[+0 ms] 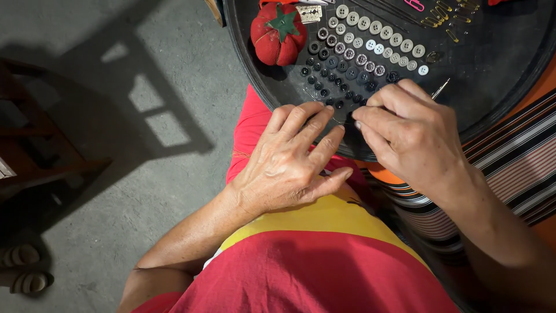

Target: The person sorts black buttons and needles on a round tray, arranging them into neat rows. They then gather the needles and insert them into a red tomato-shaped pincushion.

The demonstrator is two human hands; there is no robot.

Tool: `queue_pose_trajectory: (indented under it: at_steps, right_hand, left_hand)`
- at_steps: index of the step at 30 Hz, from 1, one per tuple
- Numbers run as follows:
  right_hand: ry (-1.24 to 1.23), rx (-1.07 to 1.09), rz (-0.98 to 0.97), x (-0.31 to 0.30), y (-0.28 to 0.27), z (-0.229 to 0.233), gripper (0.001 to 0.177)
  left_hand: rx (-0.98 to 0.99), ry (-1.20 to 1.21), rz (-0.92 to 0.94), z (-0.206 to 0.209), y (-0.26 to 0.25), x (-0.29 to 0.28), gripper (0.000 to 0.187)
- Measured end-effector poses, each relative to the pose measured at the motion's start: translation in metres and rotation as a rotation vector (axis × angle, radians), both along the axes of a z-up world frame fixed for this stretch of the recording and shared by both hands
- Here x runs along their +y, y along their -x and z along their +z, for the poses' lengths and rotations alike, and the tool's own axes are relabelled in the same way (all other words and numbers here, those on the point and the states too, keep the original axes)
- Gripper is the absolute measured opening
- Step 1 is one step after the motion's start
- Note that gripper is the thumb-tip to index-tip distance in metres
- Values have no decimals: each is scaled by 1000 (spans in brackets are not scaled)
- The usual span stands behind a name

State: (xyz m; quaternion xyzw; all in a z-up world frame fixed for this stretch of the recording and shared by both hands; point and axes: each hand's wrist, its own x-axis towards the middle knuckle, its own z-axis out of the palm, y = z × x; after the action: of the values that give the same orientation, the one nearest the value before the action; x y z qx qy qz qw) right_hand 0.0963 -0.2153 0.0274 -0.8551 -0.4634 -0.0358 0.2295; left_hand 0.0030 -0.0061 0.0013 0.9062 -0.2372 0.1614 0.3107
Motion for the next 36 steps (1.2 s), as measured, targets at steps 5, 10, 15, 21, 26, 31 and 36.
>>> queue_pose_trajectory:
  at_steps: [5, 10, 15, 21, 26, 31, 36]
  right_hand:
    - [8, -25, -42, -6, 5, -1, 19]
    - [62, -49, -55, -5, 9, 0, 24]
    - [122, -124, -65, 0, 10, 0, 29]
    - [111, -116, -73, -1, 9, 2, 29]
    - [15, 9, -214, -39, -5, 24, 17]
    - [133, 202, -389, -69, -7, 28, 11]
    - [115, 148, -300, -67, -7, 16, 13]
  left_hand:
    - [12, -1, -4, -1, -1, -1, 56]
    - [27, -11, -12, 0, 0, -1, 58]
    - [29, -29, -16, 1, 0, -2, 59]
    - [37, -29, -23, 1, 1, -2, 58]
    - [13, 22, -75, 3, 3, -4, 55]
    - [-2, 60, -156, 0, -1, -16, 54]
    - [9, 79, -207, 0, -6, -27, 56]
